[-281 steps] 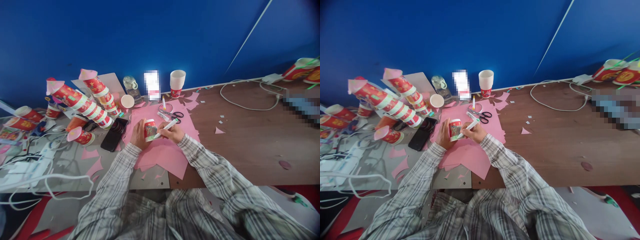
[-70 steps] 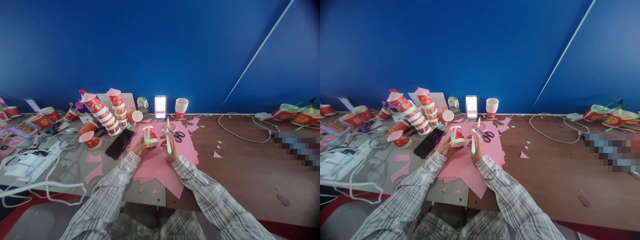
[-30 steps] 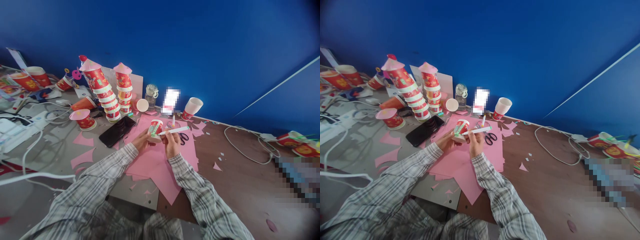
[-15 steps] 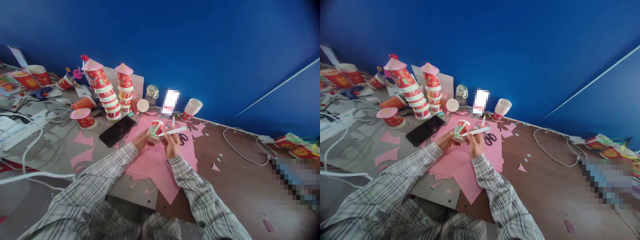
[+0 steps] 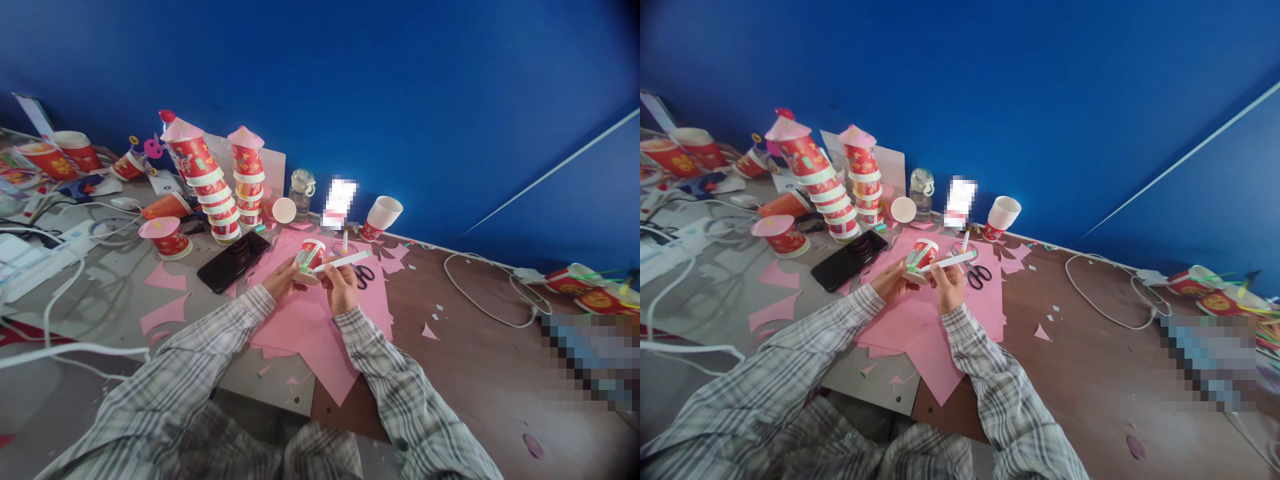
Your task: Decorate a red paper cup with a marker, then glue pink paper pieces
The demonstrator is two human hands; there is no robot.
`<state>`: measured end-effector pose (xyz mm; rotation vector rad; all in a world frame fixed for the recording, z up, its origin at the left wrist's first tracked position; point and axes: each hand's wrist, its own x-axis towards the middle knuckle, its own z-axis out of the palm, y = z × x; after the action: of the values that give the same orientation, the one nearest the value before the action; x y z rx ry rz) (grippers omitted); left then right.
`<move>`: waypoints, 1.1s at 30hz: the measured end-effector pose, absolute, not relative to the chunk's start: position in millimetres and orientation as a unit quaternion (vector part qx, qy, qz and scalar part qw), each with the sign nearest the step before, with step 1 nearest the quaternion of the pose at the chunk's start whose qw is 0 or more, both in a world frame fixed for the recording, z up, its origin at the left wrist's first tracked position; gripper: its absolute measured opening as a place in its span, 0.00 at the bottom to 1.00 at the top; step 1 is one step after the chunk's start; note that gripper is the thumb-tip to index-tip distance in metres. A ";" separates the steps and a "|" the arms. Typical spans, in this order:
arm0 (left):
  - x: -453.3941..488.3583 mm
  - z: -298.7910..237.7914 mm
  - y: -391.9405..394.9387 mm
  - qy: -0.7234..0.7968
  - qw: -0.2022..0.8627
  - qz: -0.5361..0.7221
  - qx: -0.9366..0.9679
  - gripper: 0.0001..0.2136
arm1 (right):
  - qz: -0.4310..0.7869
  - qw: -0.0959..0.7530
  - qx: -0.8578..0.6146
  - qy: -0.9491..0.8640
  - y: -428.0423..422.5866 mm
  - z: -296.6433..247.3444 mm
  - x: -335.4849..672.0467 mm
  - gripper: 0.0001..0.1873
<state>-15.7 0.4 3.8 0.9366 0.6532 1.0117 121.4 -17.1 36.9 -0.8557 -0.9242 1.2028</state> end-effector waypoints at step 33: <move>-16.2 6.3 -0.5 0.306 0.719 0.457 0.425 0.34 | 0.486 0.677 -0.358 -0.420 -14.3 28.9 120.0 0.10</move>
<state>-16.2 -0.5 6.3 0.9409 0.6768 1.0108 120.0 -14.3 28.9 -0.8051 -0.9444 1.0924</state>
